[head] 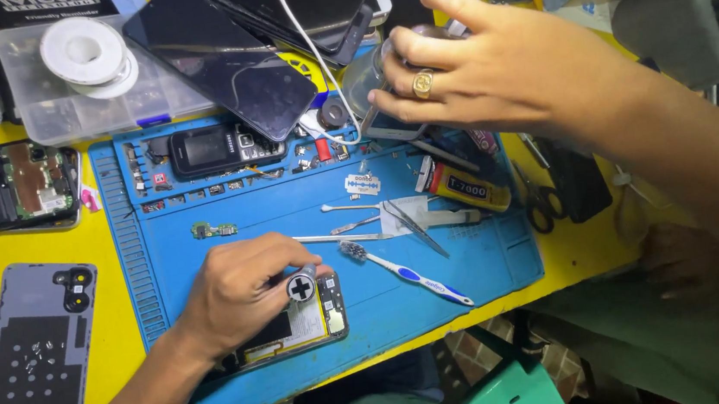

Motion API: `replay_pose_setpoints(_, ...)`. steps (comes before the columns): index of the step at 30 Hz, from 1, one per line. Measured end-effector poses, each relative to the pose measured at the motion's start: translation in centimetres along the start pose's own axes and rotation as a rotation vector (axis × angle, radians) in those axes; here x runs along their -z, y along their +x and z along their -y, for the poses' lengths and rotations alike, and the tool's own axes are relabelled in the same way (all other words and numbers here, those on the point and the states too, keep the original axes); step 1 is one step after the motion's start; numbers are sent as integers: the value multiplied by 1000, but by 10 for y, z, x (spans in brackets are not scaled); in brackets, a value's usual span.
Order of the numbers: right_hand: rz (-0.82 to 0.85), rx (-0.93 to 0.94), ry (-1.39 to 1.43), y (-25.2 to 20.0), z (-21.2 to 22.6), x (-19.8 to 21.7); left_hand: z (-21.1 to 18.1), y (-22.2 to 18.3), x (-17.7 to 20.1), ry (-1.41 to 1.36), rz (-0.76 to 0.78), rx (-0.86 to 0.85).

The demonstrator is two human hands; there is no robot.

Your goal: The person uses a small metal tool to pry and adjust components inside a disassembled smartphone. They then pick up a second smartphone, inspect its edges, and place it on the workbench. Finally, they pick up a third smartphone and place it on the workbench next to the others.

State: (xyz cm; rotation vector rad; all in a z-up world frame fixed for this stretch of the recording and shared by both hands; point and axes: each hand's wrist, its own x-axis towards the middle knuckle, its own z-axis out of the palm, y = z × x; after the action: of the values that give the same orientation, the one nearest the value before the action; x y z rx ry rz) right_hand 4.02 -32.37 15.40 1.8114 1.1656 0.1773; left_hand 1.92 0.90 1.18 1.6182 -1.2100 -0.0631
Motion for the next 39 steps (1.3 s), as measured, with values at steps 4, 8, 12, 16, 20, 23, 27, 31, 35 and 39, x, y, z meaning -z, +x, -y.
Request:
replay_pose_setpoints(4,66,31,-50,0,-3,-4,1,1,1,-10,2,11)
replay_pose_setpoints(8,57,51,-57,1,-1,-9,2,1,0,-9,-4,15)
replay_pose_setpoints(12,73,36,-46,1,2,-5,1,1,-1,2,-7,2)
replay_pose_setpoints(16,93,6,-64,4,3,4,4,-1,0,44,4,-1)
replay_pose_setpoints(20,104,-36,-33,5,10,29,4,-4,2,71,38,38)
replay_pose_setpoints(23,-149,-287,343,12,39,61,3,-6,2,78,8,33)
replay_pose_setpoints(27,-530,-550,1445,43,116,83,3,-10,-6,163,12,21)
replay_pose_setpoints(31,-837,-802,1733,69,180,95,8,-20,-22,273,37,-52)
replay_pose_setpoints(35,-924,-923,1751,67,196,100,3,-17,-9,306,131,-5)
replay_pose_setpoints(39,-932,-905,1670,58,207,93,7,-21,4,350,312,138)
